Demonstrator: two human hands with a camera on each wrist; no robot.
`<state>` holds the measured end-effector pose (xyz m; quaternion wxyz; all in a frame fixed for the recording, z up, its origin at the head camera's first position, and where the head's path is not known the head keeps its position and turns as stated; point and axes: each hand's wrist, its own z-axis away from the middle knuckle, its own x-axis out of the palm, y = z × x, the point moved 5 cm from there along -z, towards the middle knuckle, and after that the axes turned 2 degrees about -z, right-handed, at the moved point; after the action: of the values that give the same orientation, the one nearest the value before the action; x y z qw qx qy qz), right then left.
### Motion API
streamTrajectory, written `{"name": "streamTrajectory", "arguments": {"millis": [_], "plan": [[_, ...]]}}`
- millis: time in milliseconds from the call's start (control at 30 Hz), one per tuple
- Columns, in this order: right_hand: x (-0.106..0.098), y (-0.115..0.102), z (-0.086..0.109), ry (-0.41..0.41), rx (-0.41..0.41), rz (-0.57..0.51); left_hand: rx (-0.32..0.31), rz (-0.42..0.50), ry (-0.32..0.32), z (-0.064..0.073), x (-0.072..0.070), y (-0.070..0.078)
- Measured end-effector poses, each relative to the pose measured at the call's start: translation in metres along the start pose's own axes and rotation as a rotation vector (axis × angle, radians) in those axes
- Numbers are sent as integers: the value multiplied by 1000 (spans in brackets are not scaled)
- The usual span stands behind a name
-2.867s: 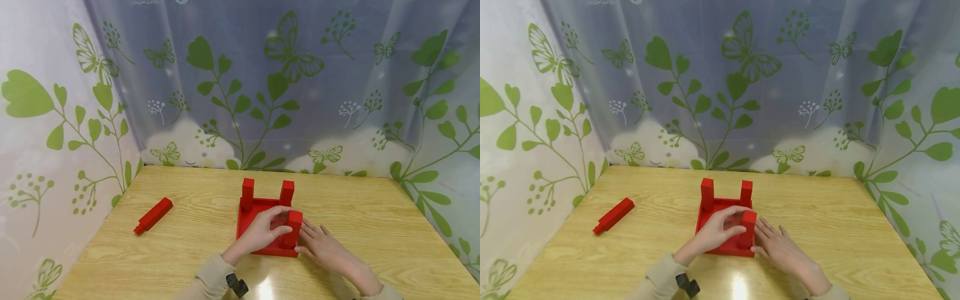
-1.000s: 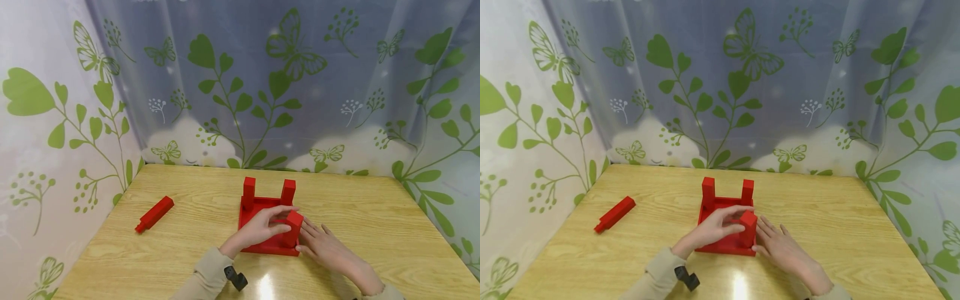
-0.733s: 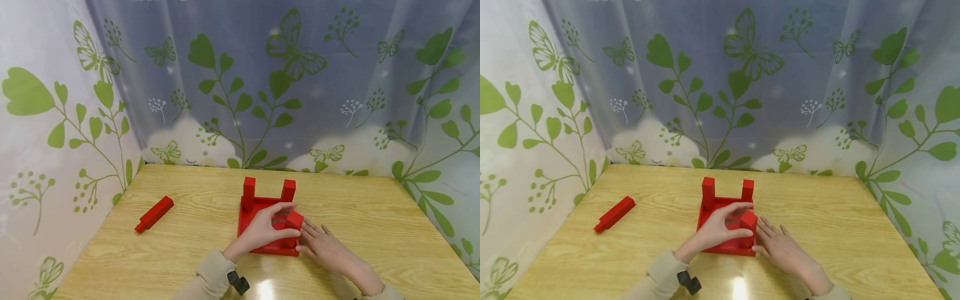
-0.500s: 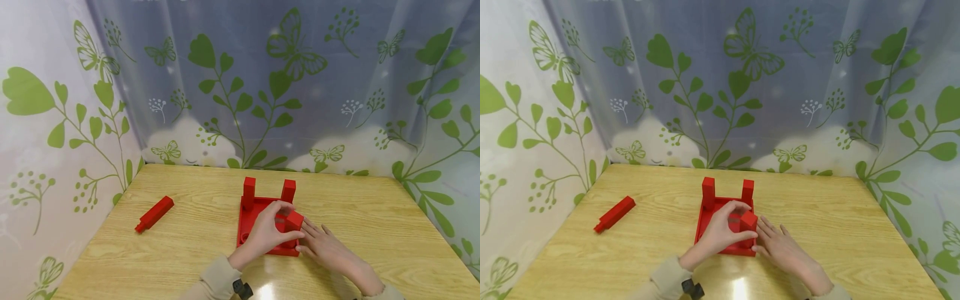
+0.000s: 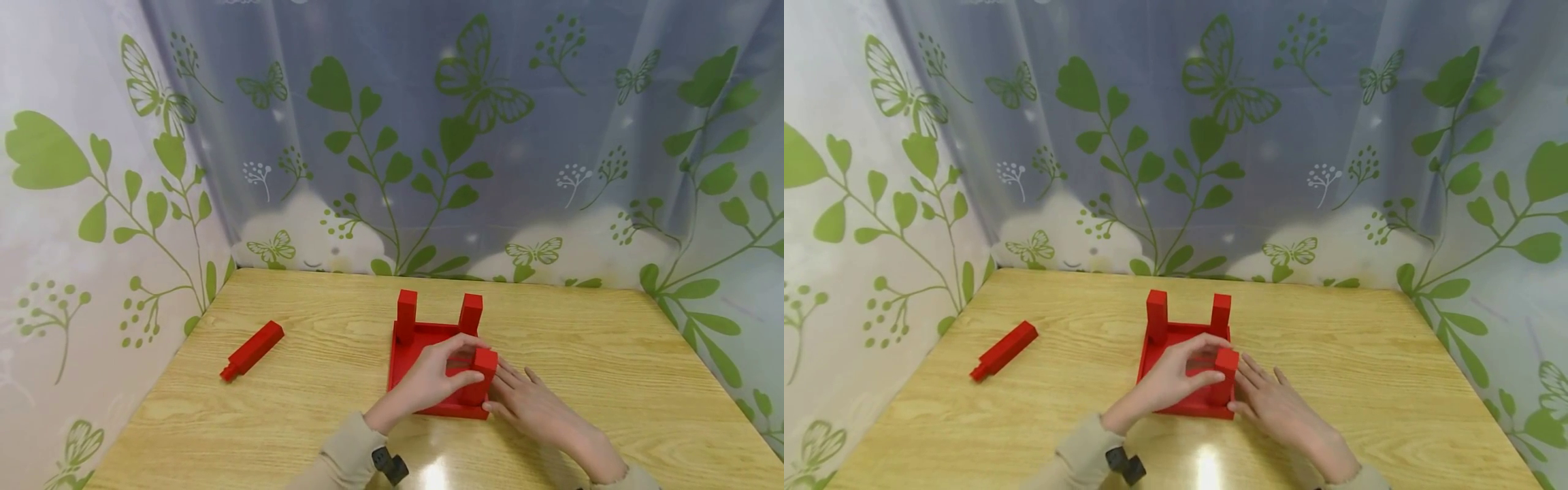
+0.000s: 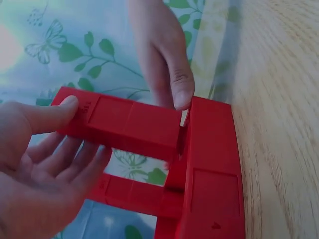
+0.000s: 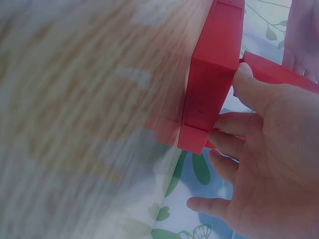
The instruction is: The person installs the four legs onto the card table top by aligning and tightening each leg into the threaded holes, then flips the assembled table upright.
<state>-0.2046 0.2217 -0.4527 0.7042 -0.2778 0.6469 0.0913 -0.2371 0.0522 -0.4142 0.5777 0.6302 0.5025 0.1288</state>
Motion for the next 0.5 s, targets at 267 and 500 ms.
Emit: {"name": "streamTrajectory", "arguments": {"millis": [267, 500], "plan": [[0, 0, 0, -3, 8, -13, -13, 57, -115, -1, -2, -3], [0, 0, 0, -3, 7, -13, -10, 69, -98, 0, -3, -2]]}}
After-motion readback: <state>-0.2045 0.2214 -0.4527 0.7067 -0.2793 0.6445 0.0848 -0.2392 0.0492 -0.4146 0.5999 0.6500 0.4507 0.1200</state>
